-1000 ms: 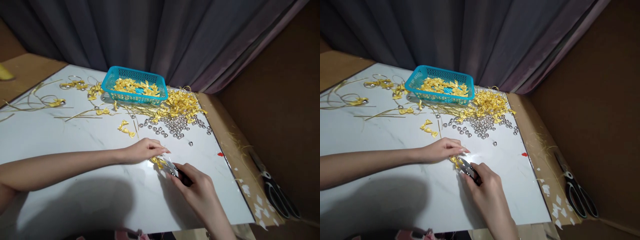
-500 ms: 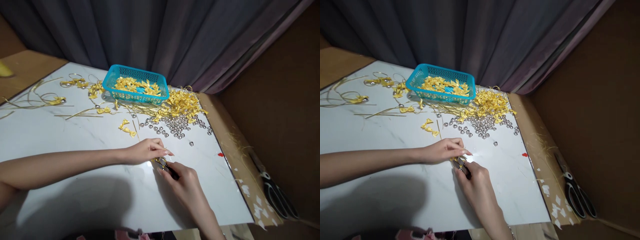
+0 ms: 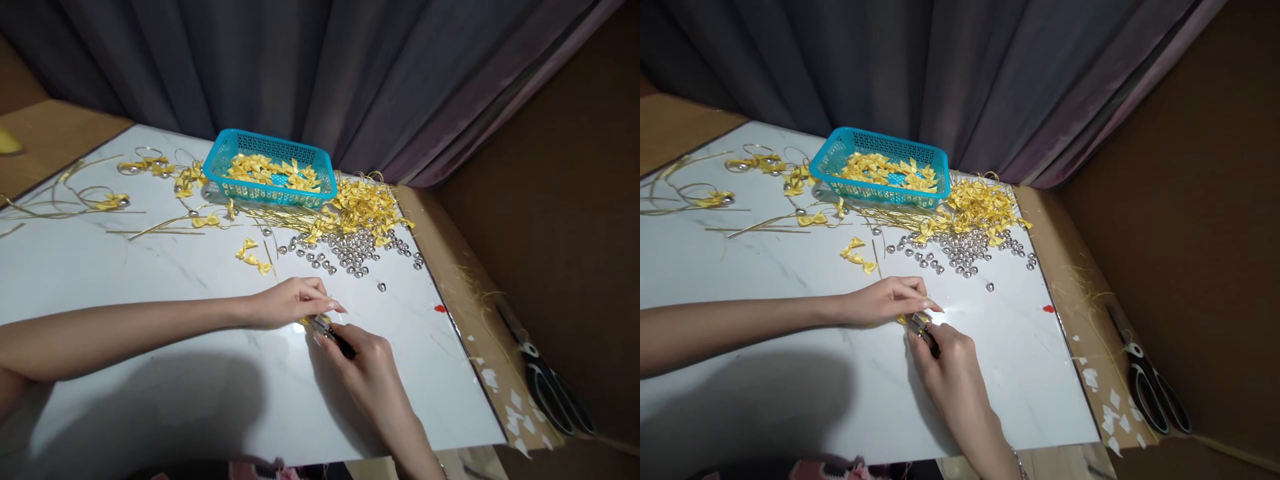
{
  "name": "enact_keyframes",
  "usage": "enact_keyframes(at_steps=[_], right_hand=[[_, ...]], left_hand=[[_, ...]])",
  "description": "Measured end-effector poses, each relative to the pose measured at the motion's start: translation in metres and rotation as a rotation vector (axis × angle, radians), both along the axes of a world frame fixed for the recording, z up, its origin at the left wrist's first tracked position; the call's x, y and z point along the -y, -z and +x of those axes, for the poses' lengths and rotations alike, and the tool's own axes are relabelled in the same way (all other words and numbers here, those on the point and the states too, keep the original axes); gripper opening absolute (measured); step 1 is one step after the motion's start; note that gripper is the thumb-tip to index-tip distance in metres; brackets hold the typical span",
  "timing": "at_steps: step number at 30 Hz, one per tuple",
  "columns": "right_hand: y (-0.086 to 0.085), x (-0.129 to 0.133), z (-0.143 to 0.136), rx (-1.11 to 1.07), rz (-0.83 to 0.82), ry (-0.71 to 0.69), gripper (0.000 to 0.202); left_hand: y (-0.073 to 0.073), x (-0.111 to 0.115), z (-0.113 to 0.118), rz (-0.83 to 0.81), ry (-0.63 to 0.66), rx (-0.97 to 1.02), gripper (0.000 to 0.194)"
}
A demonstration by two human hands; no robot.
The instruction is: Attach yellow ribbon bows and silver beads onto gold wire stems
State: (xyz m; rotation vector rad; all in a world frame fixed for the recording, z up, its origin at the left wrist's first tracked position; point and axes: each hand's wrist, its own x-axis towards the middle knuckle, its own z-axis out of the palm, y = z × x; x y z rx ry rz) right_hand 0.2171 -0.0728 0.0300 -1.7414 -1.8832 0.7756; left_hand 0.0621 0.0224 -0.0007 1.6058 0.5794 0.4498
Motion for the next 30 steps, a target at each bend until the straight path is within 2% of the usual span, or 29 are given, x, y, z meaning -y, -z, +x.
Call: enact_keyframes(at_steps=[9, 17, 21, 24, 27, 30], right_hand=[[0.000, 0.000, -0.002, -0.004, 0.017, -0.005, 0.025], [0.005, 0.003, 0.000, -0.001, 0.094, -0.057, 0.026], [0.002, 0.005, 0.002, 0.014, 0.058, -0.058, 0.027], [-0.004, 0.009, 0.014, 0.034, 0.004, -0.037, 0.026], [-0.005, 0.014, 0.034, 0.092, -0.004, 0.022, 0.028], [0.003, 0.017, 0.055, 0.213, 0.023, 0.080, 0.031]], left_hand=[[0.001, 0.000, 0.000, 0.016, 0.003, -0.009, 0.030], [-0.001, -0.001, 0.000, 0.017, 0.010, -0.018, 0.031], [-0.004, 0.001, 0.000, 0.037, -0.011, -0.036, 0.032], [-0.012, -0.001, 0.001, 0.059, -0.043, -0.058, 0.032], [-0.025, -0.014, -0.002, 0.124, -0.124, -0.115, 0.031], [-0.039, -0.035, -0.016, 0.353, -0.212, -0.330, 0.028]])
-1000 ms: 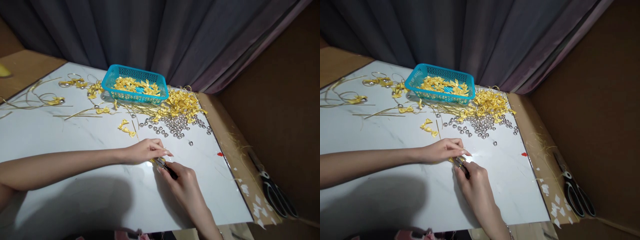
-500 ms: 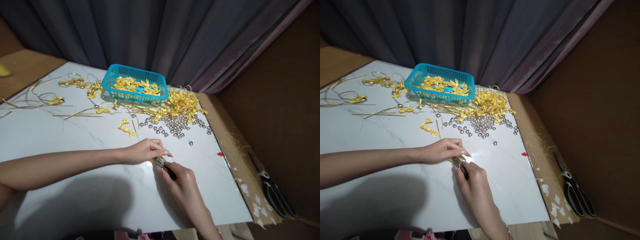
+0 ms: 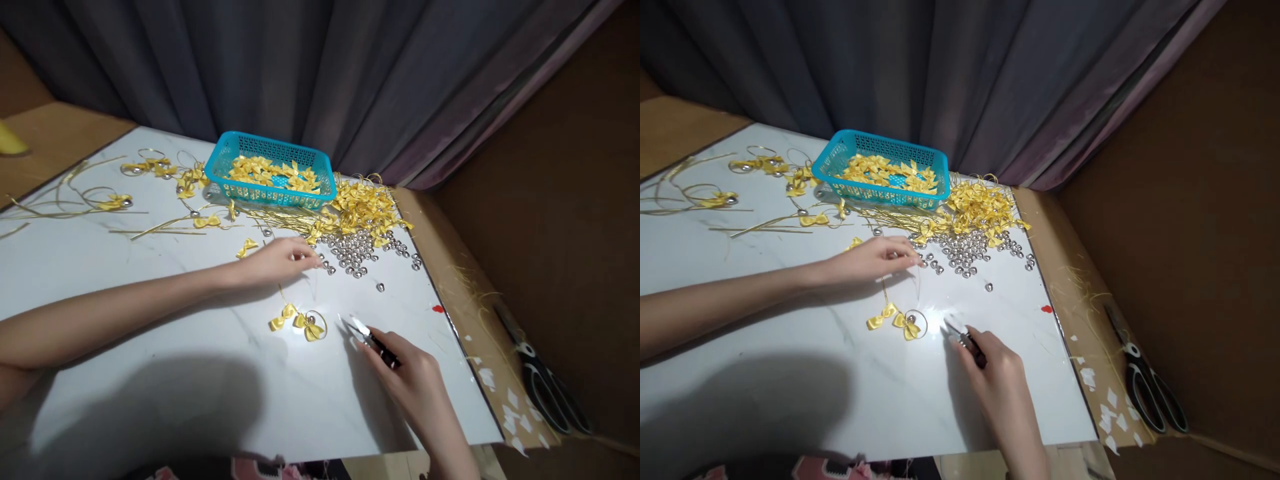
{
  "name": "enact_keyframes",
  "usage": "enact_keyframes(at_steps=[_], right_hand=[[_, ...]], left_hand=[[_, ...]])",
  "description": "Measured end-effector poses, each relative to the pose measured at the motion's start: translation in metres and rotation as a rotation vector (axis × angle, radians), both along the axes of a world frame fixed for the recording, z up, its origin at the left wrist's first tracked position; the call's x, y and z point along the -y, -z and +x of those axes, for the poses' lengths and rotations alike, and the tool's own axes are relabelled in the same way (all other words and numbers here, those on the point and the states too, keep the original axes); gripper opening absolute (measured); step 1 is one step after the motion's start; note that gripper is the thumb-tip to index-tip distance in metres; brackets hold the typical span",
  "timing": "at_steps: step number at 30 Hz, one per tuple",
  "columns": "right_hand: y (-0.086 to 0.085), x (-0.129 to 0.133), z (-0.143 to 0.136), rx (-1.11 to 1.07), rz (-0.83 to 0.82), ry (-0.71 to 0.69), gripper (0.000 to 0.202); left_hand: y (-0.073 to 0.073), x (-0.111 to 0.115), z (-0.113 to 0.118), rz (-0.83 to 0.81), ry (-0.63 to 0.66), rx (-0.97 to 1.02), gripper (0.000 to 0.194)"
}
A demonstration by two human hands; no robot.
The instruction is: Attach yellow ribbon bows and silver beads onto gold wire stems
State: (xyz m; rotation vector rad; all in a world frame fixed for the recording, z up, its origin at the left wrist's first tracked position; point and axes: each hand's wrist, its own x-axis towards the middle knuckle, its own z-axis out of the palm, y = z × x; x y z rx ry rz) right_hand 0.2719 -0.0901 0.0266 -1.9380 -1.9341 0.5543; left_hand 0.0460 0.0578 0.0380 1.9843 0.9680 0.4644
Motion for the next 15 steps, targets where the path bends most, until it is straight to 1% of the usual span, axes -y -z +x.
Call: enact_keyframes(at_steps=[1, 3, 4, 5, 6, 8, 9, 10, 11, 13, 15], right_hand=[[0.004, 0.001, 0.005, 0.039, 0.003, 0.018, 0.033], [0.012, 0.000, 0.012, 0.096, 0.015, 0.036, 0.036], [0.015, -0.001, 0.013, 0.122, 0.036, 0.029, 0.037], [0.016, -0.002, 0.012, 0.146, 0.074, 0.011, 0.037], [0.017, -0.005, 0.009, 0.167, 0.123, -0.018, 0.036], [0.014, -0.013, -0.001, 0.176, 0.207, -0.114, 0.032], [0.011, -0.019, -0.008, 0.157, 0.218, -0.177, 0.028], [0.008, -0.026, -0.016, 0.127, 0.191, -0.268, 0.026], [0.004, -0.033, -0.024, 0.097, 0.143, -0.358, 0.024], [-0.002, -0.050, -0.038, 0.043, 0.059, -0.507, 0.022], [-0.005, -0.065, -0.047, 0.007, -0.009, -0.583, 0.016]], left_hand=[[-0.003, -0.007, -0.007, 0.119, -0.001, -0.104, 0.028], [-0.008, -0.014, -0.020, 0.367, -0.048, -0.300, 0.027], [-0.009, -0.014, -0.025, 0.441, -0.043, -0.362, 0.026], [-0.011, -0.011, -0.028, 0.475, 0.003, -0.397, 0.026], [-0.011, -0.006, -0.030, 0.477, 0.082, -0.403, 0.026], [-0.012, 0.010, -0.028, 0.421, 0.261, -0.367, 0.024], [-0.012, 0.019, -0.024, 0.376, 0.322, -0.377, 0.023], [-0.011, 0.028, -0.020, 0.341, 0.366, -0.395, 0.023], [-0.008, 0.036, -0.016, 0.332, 0.365, -0.404, 0.027], [-0.001, 0.048, -0.008, 0.327, 0.301, -0.396, 0.036], [0.009, 0.054, -0.003, 0.323, 0.231, -0.381, 0.038]])
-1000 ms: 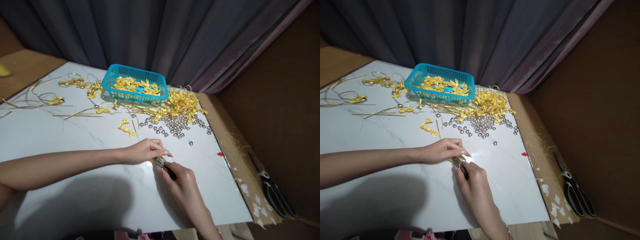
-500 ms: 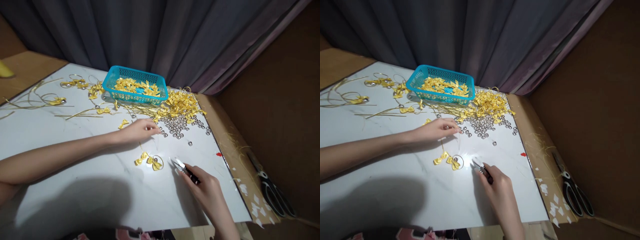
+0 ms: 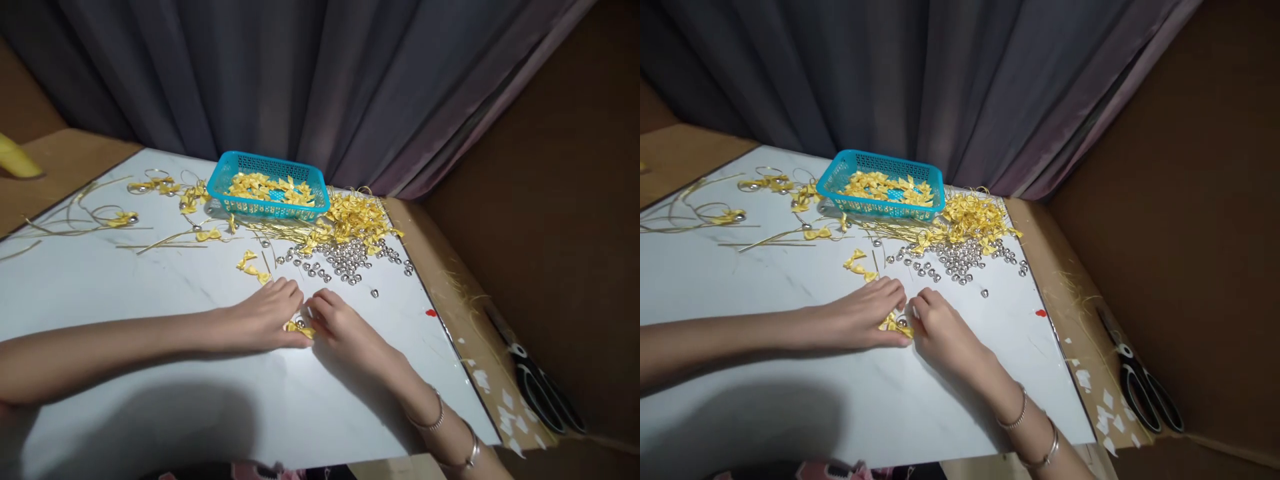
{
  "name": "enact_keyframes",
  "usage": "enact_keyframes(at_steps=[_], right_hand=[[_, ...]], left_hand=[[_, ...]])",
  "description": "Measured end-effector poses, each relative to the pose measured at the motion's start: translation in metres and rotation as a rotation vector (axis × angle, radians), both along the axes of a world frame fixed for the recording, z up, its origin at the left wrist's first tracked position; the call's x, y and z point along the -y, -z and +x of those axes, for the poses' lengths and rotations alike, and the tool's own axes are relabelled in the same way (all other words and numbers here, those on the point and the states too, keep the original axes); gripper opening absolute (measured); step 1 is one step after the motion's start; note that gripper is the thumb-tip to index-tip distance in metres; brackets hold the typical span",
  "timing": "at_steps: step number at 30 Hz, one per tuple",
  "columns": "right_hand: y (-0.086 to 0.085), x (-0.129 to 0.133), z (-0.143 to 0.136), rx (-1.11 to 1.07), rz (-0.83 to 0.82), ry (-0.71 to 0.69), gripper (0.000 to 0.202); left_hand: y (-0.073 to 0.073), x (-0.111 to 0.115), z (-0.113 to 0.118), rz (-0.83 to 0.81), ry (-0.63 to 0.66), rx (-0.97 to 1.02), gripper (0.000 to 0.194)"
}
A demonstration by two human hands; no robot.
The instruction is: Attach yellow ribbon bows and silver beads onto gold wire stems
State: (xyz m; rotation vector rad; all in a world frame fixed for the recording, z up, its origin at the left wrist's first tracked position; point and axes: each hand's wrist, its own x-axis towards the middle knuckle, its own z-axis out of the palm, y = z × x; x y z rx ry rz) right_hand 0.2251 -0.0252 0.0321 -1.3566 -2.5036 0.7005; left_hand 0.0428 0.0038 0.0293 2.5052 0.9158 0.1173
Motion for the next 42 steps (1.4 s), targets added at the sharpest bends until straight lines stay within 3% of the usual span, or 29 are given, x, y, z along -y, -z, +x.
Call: enact_keyframes(at_steps=[3, 7, 10, 16, 19, 22, 28, 32, 36, 42], right_hand=[[-0.003, -0.015, -0.003, 0.009, -0.074, -0.041, 0.017], [-0.006, -0.021, 0.000, 0.007, -0.078, 0.032, 0.017], [-0.005, -0.024, 0.003, -0.184, -0.211, 0.098, 0.012], [0.004, -0.033, 0.009, -0.559, -0.430, 0.222, 0.002], [0.004, -0.035, 0.014, -0.757, -0.487, 0.327, 0.015], [-0.001, -0.034, 0.015, -0.916, -0.590, 0.339, 0.023], [-0.007, -0.034, 0.015, -1.020, -0.834, 0.206, 0.026], [-0.006, -0.035, 0.018, -1.034, -0.929, 0.233, 0.032], [-0.005, -0.033, 0.016, -1.031, -0.802, 0.325, 0.032], [-0.003, -0.022, 0.003, -0.947, -0.229, 0.455, 0.037]], left_hand=[[0.013, 0.001, 0.003, -0.041, -0.075, 0.074, 0.029], [0.023, -0.006, 0.004, -0.170, -0.140, 0.212, 0.011], [0.023, -0.011, 0.005, -0.316, -0.164, 0.343, 0.004], [0.022, -0.014, 0.005, -0.489, -0.236, 0.516, 0.010], [0.024, -0.017, 0.006, -0.746, -0.307, 0.580, 0.016], [0.023, -0.022, 0.005, -0.924, -0.347, 0.653, 0.025], [0.017, -0.028, 0.002, -1.145, -0.238, 0.796, 0.033], [0.017, -0.030, -0.002, -1.269, -0.118, 0.799, 0.035], [0.019, -0.034, -0.004, -1.354, -0.039, 0.781, 0.024], [0.021, -0.037, -0.004, -1.399, -0.007, 0.846, 0.028]])
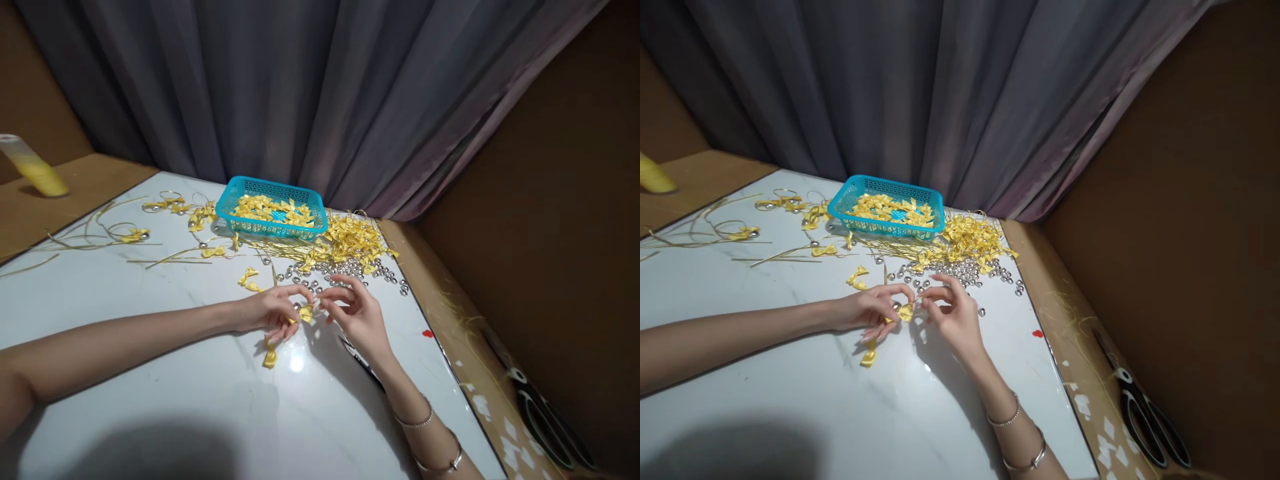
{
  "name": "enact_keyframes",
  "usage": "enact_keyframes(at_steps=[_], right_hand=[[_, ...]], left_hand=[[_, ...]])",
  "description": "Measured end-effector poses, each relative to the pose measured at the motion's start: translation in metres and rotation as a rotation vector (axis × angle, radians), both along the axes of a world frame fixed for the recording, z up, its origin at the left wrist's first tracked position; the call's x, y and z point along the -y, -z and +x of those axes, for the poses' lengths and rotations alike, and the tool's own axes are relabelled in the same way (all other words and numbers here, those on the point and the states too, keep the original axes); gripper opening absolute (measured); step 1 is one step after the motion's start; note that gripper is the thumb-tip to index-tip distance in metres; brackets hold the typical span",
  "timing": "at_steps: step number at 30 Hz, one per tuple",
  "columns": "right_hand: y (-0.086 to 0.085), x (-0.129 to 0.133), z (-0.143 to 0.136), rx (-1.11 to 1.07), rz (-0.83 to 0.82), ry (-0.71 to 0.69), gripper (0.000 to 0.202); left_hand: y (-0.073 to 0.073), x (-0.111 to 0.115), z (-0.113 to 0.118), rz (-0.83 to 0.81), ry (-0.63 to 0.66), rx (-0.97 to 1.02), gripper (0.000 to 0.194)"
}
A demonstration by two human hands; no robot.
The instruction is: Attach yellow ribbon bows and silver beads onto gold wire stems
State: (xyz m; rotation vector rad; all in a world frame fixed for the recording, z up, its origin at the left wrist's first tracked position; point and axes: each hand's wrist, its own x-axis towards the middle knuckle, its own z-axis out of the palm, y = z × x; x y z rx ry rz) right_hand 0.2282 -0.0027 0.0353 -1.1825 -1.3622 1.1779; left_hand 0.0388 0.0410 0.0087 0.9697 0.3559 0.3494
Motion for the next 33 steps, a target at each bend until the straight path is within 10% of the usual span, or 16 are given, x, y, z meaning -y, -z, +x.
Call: enact_keyframes(at_steps=[11, 33], right_hand=[[0.012, 0.010, -0.023, -0.136, 0.138, 0.256, 0.029], [-0.006, 0.004, -0.005, -0.566, -0.343, -0.187, 0.039]], left_hand=[[0.005, -0.010, -0.004, -0.178, 0.075, 0.095, 0.034], [0.014, -0.009, -0.005, -0.054, -0.044, 0.023, 0.038]])
